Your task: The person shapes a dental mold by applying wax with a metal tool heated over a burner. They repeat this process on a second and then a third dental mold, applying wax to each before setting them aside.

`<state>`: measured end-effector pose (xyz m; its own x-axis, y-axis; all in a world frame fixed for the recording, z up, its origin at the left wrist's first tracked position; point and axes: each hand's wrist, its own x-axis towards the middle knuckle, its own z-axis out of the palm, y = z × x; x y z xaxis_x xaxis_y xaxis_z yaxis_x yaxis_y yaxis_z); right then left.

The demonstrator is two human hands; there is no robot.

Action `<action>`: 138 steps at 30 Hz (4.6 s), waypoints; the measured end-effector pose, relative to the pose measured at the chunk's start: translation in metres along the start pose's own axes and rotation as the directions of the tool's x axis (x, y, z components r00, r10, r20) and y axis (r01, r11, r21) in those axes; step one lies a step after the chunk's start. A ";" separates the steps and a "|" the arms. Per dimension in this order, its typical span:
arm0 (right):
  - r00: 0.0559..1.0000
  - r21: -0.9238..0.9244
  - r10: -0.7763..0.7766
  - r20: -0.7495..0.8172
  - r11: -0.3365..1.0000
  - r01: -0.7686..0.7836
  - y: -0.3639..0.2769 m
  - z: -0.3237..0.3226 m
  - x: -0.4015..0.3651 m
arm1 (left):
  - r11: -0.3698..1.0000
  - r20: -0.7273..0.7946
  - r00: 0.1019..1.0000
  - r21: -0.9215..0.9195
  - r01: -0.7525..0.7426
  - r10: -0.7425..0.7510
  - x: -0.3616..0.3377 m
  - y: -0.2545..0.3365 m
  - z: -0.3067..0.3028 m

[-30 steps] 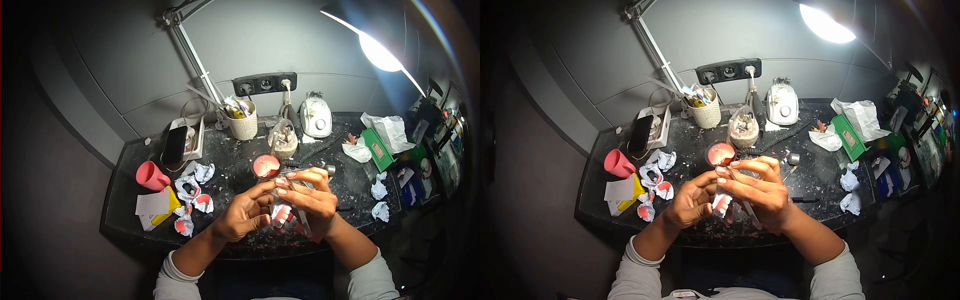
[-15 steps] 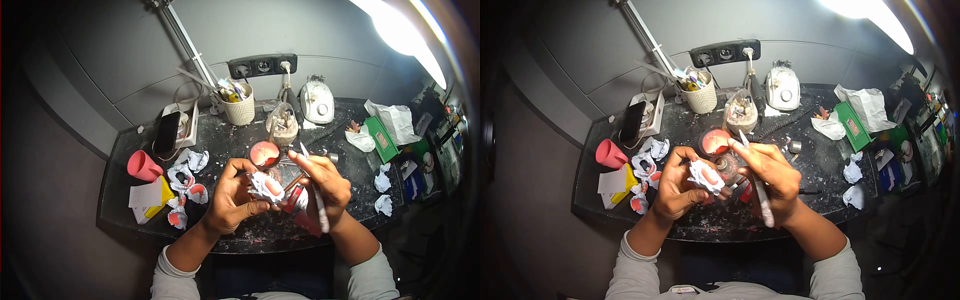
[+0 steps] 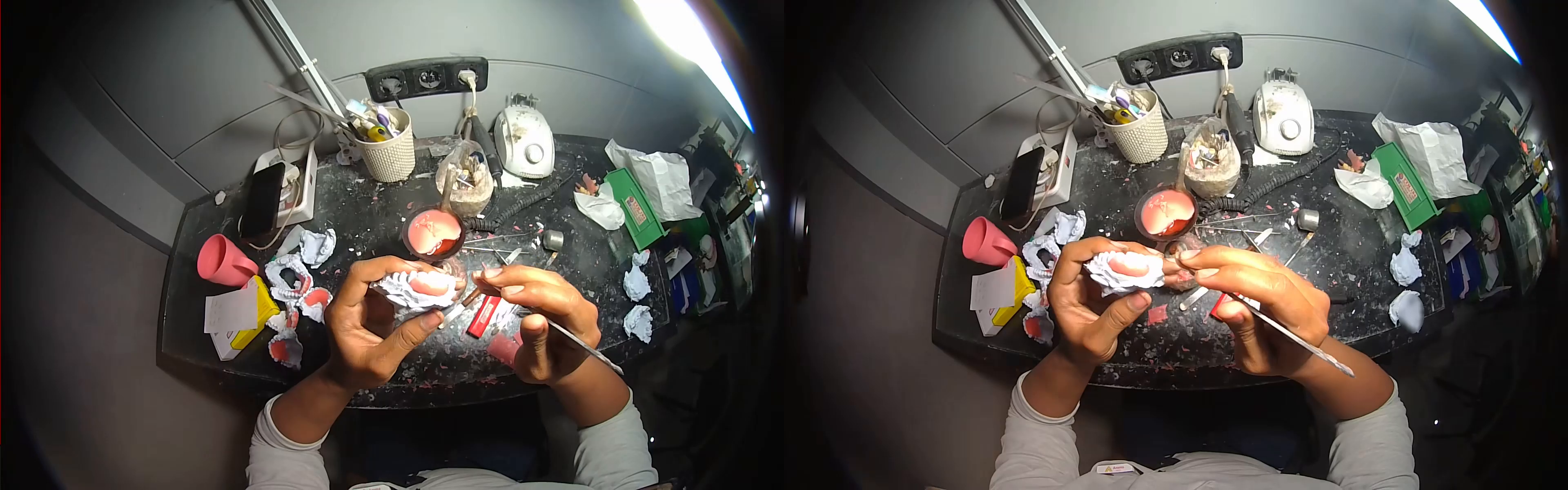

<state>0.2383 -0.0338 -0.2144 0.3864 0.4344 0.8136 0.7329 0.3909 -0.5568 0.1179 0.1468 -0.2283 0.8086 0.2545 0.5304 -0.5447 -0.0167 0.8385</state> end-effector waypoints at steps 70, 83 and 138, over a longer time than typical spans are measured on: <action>0.998 0.120 -0.039 0.051 0.992 0.033 0.010 -0.004 -0.003 | 0.815 0.185 0.907 -0.398 0.421 -0.378 -0.006 0.003 0.000; 0.981 -0.149 -0.193 0.029 0.969 0.196 0.005 -0.008 0.014 | 0.579 0.322 0.838 -0.611 0.539 -0.441 0.001 0.002 -0.002; 0.992 0.288 0.113 -0.048 0.953 -0.095 0.004 -0.010 0.005 | 0.700 0.254 0.887 -0.545 0.461 -0.386 -0.002 0.010 0.000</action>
<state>0.2488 -0.0377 -0.2110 0.4935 0.4364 0.7523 0.5003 0.5652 -0.6560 0.1107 0.1464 -0.2213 0.9838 -0.0129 0.1787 -0.1304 0.6327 0.7634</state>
